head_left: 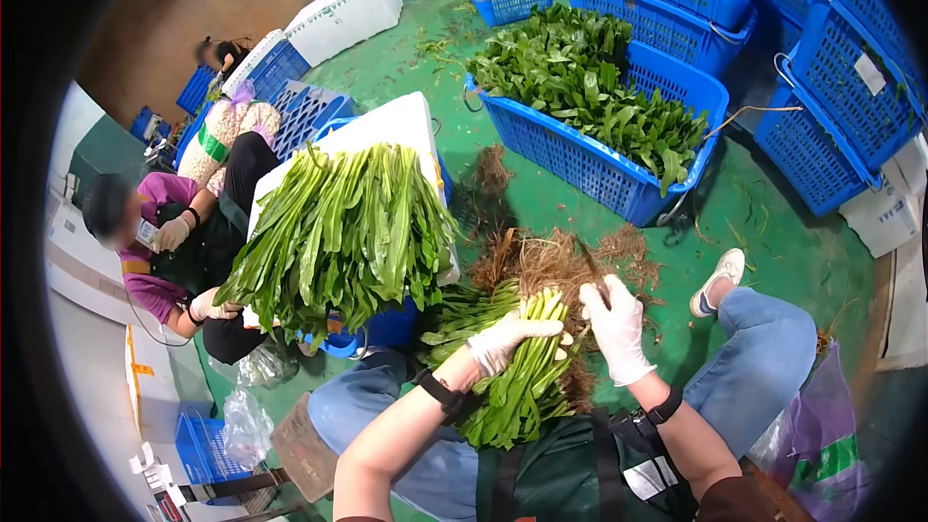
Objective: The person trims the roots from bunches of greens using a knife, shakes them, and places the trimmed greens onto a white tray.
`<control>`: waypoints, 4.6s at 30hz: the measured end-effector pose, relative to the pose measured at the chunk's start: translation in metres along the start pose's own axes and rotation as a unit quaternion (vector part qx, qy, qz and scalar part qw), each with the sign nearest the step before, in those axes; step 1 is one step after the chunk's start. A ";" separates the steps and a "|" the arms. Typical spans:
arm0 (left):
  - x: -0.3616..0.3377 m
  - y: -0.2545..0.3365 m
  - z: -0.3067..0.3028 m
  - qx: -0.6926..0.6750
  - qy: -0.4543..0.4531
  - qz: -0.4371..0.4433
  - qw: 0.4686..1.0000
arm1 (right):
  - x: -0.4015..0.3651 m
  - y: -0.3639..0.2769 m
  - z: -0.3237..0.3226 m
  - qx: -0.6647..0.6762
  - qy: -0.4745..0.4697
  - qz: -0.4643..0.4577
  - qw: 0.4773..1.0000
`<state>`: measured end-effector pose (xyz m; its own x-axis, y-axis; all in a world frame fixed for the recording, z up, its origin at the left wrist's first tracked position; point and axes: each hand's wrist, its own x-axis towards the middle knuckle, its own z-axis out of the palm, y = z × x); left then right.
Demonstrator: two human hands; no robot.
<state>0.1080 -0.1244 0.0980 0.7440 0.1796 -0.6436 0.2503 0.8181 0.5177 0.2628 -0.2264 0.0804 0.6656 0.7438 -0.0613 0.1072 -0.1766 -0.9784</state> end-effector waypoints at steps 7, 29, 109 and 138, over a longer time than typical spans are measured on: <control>0.003 -0.004 -0.024 -0.106 -0.066 0.011 0.992 | 0.026 0.062 -0.012 0.044 0.117 0.026 0.992; 0.017 -0.021 -0.018 0.161 0.035 0.126 0.978 | 0.000 0.016 0.019 -0.011 -0.065 0.101 0.993; -0.016 0.014 0.017 0.075 -0.103 0.009 0.992 | 0.004 0.180 -0.062 -0.550 -0.345 0.038 0.760; -0.004 -0.010 -0.001 -0.024 -0.175 -0.007 0.984 | -0.017 0.044 -0.018 -0.239 -0.032 -0.181 0.953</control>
<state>0.1022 -0.1329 0.0949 0.9111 -0.0238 -0.4115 0.2377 0.8459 0.4775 0.2694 -0.2586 0.0423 0.4758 0.8473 0.2361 0.6561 -0.1631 -0.7369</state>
